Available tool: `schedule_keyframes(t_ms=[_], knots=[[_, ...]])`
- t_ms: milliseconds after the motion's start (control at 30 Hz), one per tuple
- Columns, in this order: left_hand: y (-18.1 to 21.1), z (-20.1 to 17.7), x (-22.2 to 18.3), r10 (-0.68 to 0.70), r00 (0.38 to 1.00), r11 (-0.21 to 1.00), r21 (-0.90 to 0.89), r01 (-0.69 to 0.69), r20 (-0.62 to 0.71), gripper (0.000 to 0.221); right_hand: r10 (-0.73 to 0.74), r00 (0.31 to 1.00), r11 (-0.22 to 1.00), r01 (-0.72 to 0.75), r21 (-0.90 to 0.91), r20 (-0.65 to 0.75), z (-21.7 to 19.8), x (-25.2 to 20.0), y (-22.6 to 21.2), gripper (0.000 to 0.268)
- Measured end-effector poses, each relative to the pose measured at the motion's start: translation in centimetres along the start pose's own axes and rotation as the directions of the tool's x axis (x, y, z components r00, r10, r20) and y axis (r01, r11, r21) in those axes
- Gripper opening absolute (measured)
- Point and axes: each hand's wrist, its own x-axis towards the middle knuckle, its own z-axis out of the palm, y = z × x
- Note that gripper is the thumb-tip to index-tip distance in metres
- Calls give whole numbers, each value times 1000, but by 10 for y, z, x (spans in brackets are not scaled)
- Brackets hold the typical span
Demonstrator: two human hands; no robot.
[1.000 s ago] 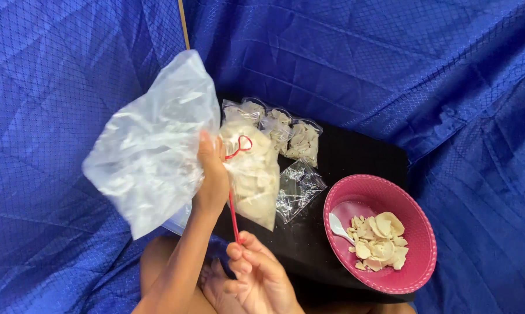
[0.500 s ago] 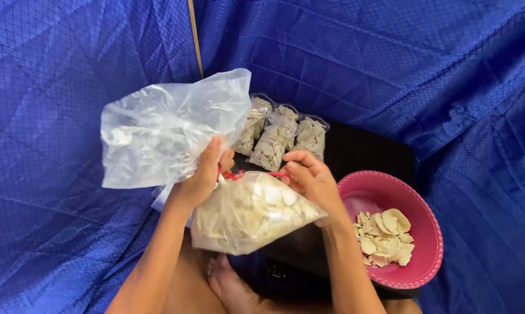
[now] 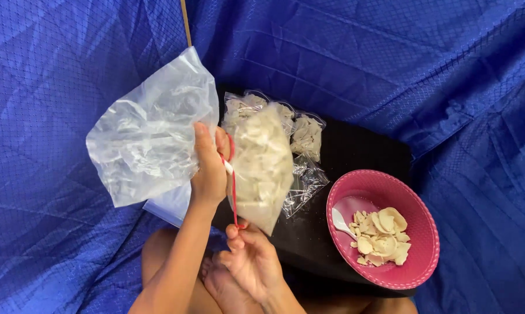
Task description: Manually packaging dried food items into small plastic bags using a spoon and hands.
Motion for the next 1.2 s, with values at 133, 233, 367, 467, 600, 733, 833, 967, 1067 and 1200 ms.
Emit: schedule_keyframes(t_ms=[133, 233, 367, 467, 600, 733, 833, 967, 1067, 1200], knots=[[-2, 0, -21, -68, 984, 960, -256, 109, 162, 51, 208, 973, 977, -212, 30, 96, -60, 20, -8, 15], [12, 3, -27, -143, 972, 871, -444, 213, 186, 50, 244, 922, 968, -213, -131, 300, -65, 40, -36, 31], [16, 0, -30, -113, 984, 955, -259, 147, 140, 59, 139, 960, 918, -32, -396, 244, -59, 66, -71, 31], [17, -15, -24, -47, 933, 989, -114, 94, 356, 63, 49, 972, 812, 96, -575, 232, -33, 83, -98, 32], [51, -25, -16, -2, 836, 990, 120, -76, 549, 65, -87, 968, 601, 240, -762, 236, 30, 63, -114, 33], [56, -22, -11, 3, 808, 976, 176, -132, 590, 66, -152, 961, 257, 262, -930, 229, 101, 16, -105, 24], [46, -21, -11, -26, 845, 920, 342, -188, 535, 61, -190, 928, 79, 340, -937, 321, 114, 7, -104, 23], [38, -19, -15, -151, 973, 902, 427, 63, 174, 30, -273, 872, -14, 420, -908, 407, 114, -2, -106, 31], [31, -16, -9, -159, 958, 745, 666, -41, 237, 40, -258, 867, -13, 439, -899, 427, 108, -11, -94, 31], [27, -12, -13, -332, 935, 538, 839, 83, 121, 51, -181, 809, -180, 532, -827, 560, 105, -21, -77, 32]])
